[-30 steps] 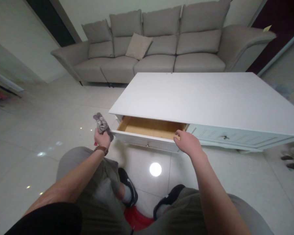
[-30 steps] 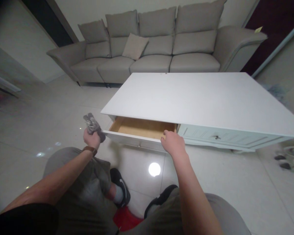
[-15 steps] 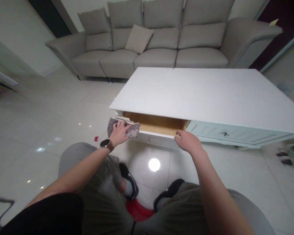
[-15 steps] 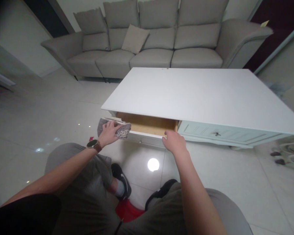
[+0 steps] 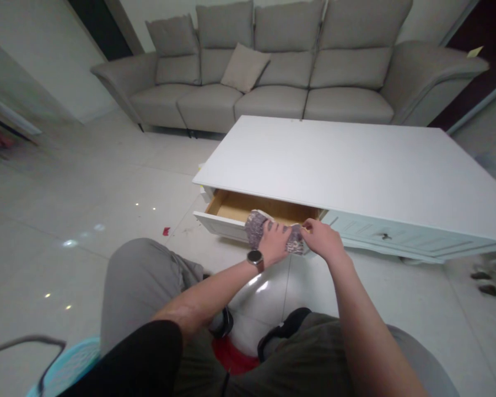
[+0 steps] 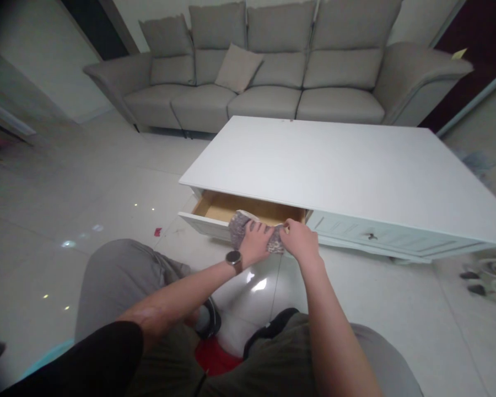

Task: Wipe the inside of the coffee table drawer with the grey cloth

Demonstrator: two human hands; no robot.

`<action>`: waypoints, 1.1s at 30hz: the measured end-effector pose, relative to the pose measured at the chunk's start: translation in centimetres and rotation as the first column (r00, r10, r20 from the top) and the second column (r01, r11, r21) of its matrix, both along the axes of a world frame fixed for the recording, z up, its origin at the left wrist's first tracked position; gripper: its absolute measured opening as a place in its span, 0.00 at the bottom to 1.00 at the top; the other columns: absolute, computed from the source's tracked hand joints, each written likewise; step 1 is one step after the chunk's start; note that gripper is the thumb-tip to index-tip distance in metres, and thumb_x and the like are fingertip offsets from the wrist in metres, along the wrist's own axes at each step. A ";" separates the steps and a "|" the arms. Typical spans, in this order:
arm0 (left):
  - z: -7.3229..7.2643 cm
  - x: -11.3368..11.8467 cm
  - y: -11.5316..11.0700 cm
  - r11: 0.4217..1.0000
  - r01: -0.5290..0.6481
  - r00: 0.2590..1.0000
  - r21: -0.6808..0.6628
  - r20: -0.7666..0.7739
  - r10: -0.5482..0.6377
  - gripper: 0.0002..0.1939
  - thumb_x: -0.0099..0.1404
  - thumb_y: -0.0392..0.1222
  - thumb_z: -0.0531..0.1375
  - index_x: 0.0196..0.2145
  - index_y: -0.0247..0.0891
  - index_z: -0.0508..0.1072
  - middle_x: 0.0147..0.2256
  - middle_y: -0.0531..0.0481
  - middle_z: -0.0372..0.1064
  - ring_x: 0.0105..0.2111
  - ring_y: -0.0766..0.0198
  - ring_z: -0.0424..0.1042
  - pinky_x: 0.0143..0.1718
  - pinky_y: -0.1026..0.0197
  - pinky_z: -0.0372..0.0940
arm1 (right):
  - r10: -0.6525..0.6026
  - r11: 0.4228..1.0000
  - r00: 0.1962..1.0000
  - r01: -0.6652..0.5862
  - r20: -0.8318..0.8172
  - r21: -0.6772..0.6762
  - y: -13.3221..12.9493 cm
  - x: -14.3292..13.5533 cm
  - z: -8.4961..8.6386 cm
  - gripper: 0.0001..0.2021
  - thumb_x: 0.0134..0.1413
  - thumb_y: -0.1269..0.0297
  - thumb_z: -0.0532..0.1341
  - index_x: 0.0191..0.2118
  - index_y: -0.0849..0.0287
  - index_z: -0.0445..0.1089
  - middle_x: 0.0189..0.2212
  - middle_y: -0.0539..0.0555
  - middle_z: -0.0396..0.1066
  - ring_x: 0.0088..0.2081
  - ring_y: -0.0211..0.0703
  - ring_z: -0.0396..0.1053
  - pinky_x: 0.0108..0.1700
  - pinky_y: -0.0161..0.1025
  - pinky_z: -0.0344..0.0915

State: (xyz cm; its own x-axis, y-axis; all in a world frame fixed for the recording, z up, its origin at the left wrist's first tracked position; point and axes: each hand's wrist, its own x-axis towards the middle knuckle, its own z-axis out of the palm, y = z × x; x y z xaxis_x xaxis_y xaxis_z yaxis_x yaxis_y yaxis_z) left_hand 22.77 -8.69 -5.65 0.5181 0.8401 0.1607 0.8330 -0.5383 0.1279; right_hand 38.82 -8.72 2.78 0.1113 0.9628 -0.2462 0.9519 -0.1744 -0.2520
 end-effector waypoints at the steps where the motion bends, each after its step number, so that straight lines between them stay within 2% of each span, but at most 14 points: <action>1: -0.4 2.1 -0.5 1.000 0.023 0.999 0.007 0.022 -0.024 0.26 0.64 0.46 0.60 0.59 0.38 0.69 0.52 0.38 0.69 0.55 0.46 0.63 0.66 0.37 0.46 | -0.027 1.000 1.000 0.027 -0.006 0.014 0.1 0.1 0.1 0.17 0.63 0.55 0.54 0.51 0.52 0.74 0.49 0.57 0.79 0.51 0.56 0.74 0.50 0.49 0.67; 3: -1.2 5.6 -1.2 0.994 0.103 0.993 0.033 0.058 -0.105 0.24 0.68 0.43 0.56 0.60 0.37 0.69 0.55 0.36 0.69 0.58 0.46 0.61 0.68 0.37 0.43 | -0.072 0.996 0.997 0.073 -0.019 0.047 0.3 0.3 0.3 0.17 0.62 0.55 0.54 0.49 0.52 0.75 0.49 0.56 0.79 0.51 0.55 0.74 0.50 0.48 0.66; 5: -1.8 7.7 -1.6 0.988 0.139 0.984 0.068 0.101 -0.145 0.26 0.70 0.42 0.52 0.65 0.37 0.65 0.61 0.36 0.65 0.63 0.45 0.57 0.68 0.36 0.43 | -0.097 0.992 0.995 0.099 -0.031 0.073 0.3 0.6 0.5 0.17 0.62 0.55 0.54 0.49 0.52 0.75 0.49 0.56 0.79 0.50 0.55 0.74 0.50 0.48 0.66; 7: -2.0 8.3 -1.6 0.982 0.169 0.979 0.088 0.101 -0.177 0.27 0.71 0.41 0.51 0.66 0.38 0.63 0.64 0.36 0.62 0.65 0.45 0.54 0.68 0.36 0.43 | -0.107 0.990 0.993 0.110 -0.040 0.083 0.2 0.7 0.7 0.17 0.62 0.54 0.54 0.48 0.52 0.76 0.48 0.56 0.79 0.50 0.55 0.74 0.50 0.48 0.66; 9: -1.8 7.5 -1.3 0.975 0.203 0.976 0.088 0.061 -0.208 0.26 0.71 0.41 0.52 0.64 0.40 0.66 0.63 0.35 0.64 0.64 0.45 0.56 0.68 0.36 0.44 | -0.109 0.990 0.993 0.113 -0.044 0.082 0.2 0.8 0.7 0.16 0.62 0.55 0.54 0.47 0.52 0.76 0.47 0.56 0.79 0.49 0.55 0.74 0.49 0.48 0.66; 12: -0.9 4.1 -0.6 0.980 0.194 0.981 0.051 0.008 -0.195 0.28 0.66 0.42 0.59 0.63 0.42 0.67 0.58 0.35 0.67 0.60 0.44 0.61 0.67 0.37 0.47 | -0.112 0.989 0.993 0.116 -0.044 0.089 0.1 0.7 0.5 0.15 0.62 0.55 0.55 0.46 0.52 0.76 0.47 0.55 0.79 0.49 0.55 0.74 0.49 0.47 0.66; 15: -0.1 -0.9 0.5 0.991 0.131 0.991 0.002 -0.009 -0.131 0.36 0.60 0.46 0.64 0.65 0.41 0.63 0.58 0.37 0.66 0.59 0.44 0.62 0.67 0.39 0.47 | -0.099 0.990 0.994 0.103 -0.048 0.092 0.1 0.5 0.5 0.16 0.62 0.55 0.55 0.47 0.52 0.76 0.48 0.56 0.79 0.49 0.55 0.74 0.49 0.47 0.66; 21: 0.3 -13.9 3.6 1.000 -0.023 0.997 -0.020 -0.069 0.022 0.37 0.57 0.42 0.63 0.64 0.42 0.65 0.57 0.38 0.67 0.60 0.47 0.62 0.67 0.42 0.44 | -0.080 0.993 0.995 0.084 -0.061 0.081 -0.2 0.1 0.8 0.16 0.63 0.55 0.54 0.47 0.52 0.76 0.49 0.56 0.78 0.50 0.54 0.73 0.50 0.47 0.65; 24: 0.1 -20.3 5.4 0.990 -0.142 0.985 -0.014 -0.098 0.140 0.31 0.58 0.43 0.62 0.60 0.42 0.68 0.53 0.39 0.70 0.58 0.47 0.65 0.67 0.42 0.45 | -0.071 0.994 0.996 0.075 -0.052 0.075 -0.5 0.1 0.7 0.16 0.64 0.55 0.54 0.48 0.52 0.75 0.50 0.55 0.78 0.51 0.55 0.74 0.51 0.48 0.66; 26: 0.0 -23.4 6.4 0.972 -0.234 0.965 -0.007 -0.121 0.231 0.28 0.58 0.42 0.60 0.57 0.41 0.69 0.53 0.39 0.71 0.57 0.46 0.65 0.66 0.40 0.43 | -0.064 0.997 0.997 0.065 -0.034 0.038 -0.7 0.2 0.5 0.17 0.64 0.55 0.54 0.49 0.53 0.75 0.51 0.57 0.78 0.52 0.56 0.73 0.52 0.50 0.66; 29: -0.3 -25.4 7.2 0.959 -0.284 0.948 0.014 -0.146 0.283 0.25 0.57 0.39 0.59 0.54 0.41 0.70 0.53 0.40 0.72 0.57 0.46 0.65 0.66 0.39 0.43 | -0.023 0.999 0.999 0.022 -0.030 -0.050 -1.0 0.3 -0.1 0.19 0.63 0.55 0.54 0.54 0.54 0.74 0.53 0.60 0.77 0.54 0.57 0.73 0.52 0.49 0.66; 33: -0.3 -23.7 7.1 0.956 -0.294 0.943 0.006 -0.160 0.291 0.22 0.57 0.39 0.59 0.51 0.41 0.72 0.51 0.40 0.73 0.56 0.44 0.66 0.64 0.38 0.45 | 0.052 0.989 0.998 -0.056 -0.037 -0.134 -1.1 0.2 -0.9 0.21 0.64 0.55 0.54 0.55 0.56 0.74 0.54 0.63 0.76 0.54 0.57 0.74 0.52 0.47 0.67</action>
